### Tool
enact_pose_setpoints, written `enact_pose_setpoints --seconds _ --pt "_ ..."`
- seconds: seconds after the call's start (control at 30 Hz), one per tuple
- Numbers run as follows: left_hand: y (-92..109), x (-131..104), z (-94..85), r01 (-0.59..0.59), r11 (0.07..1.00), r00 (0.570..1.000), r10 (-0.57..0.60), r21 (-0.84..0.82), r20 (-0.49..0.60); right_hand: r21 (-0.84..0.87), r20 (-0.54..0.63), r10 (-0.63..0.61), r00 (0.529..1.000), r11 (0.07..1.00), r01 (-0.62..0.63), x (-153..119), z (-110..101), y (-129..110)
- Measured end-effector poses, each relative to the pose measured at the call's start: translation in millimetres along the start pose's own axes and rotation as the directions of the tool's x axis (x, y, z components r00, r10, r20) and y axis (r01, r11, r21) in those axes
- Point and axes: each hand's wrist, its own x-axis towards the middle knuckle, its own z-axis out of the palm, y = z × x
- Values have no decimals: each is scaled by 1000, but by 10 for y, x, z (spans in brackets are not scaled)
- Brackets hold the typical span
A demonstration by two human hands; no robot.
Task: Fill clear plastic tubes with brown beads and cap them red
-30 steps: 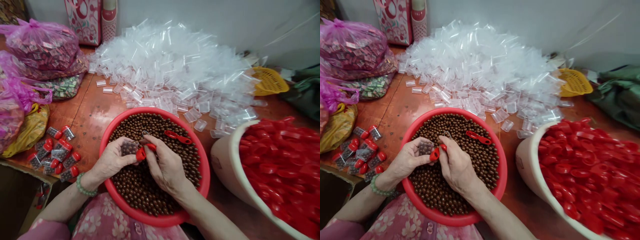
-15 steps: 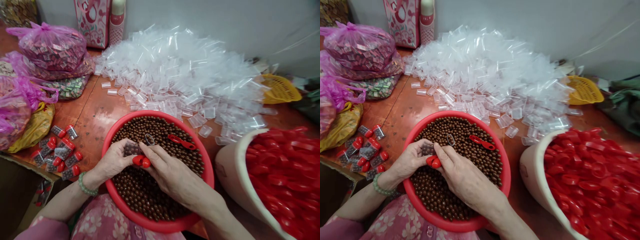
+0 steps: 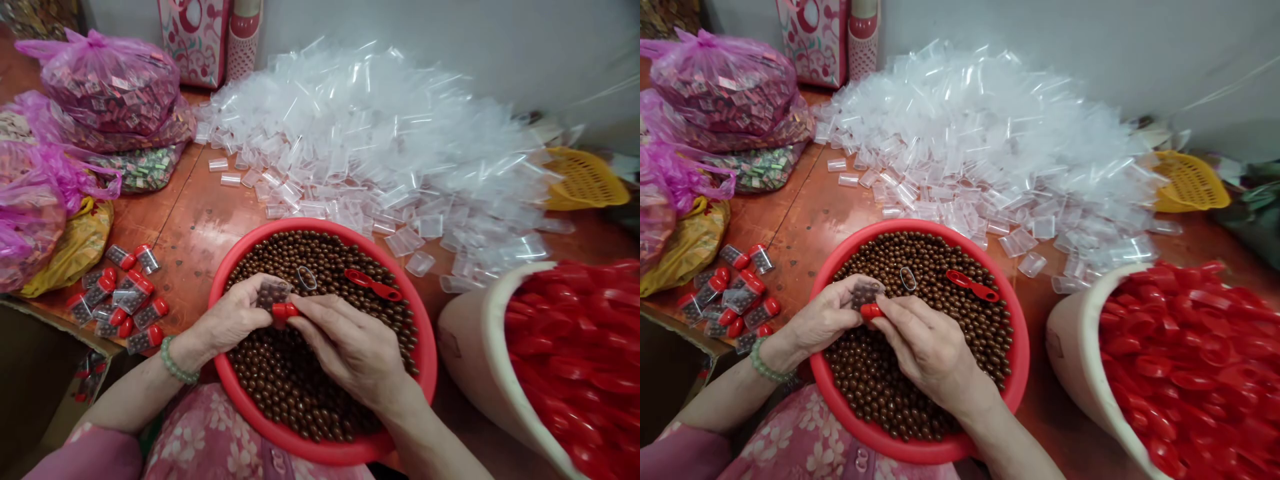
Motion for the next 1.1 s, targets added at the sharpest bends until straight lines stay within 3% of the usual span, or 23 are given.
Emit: enact_pose_setpoints --seconds 0.2,0.37,0.43,0.5,0.57,0.6,0.83,0.97,1.1 --pt "-17 -5 -17 -8 998 1000 7 68 19 6 50 17 999 1000 -18 6 46 -25" --pt "-10 -8 -18 18 994 999 -15 -103 28 317 49 233 971 919 -236 18 -13 12" --pt "4 -10 -20 59 978 998 -52 -200 42 434 4 409 913 821 -370 15 -42 57" --pt "20 -12 -29 109 963 992 -90 -245 85 543 -36 584 811 692 -475 24 -61 103" --pt "35 -14 -42 142 953 985 -109 -266 134 638 -28 687 726 572 -516 67 -67 137" --pt "41 -15 -50 156 949 982 -118 -275 150 672 -12 706 708 530 -517 103 -65 147" --pt "53 -7 -76 203 928 971 -149 -313 187 718 45 680 732 488 -498 385 10 167" --pt "37 0 -79 203 926 971 -149 -317 188 756 122 701 702 393 -524 385 55 205" --pt "38 -2 -73 206 943 971 -164 -261 171 742 179 688 703 375 -556 361 72 229"
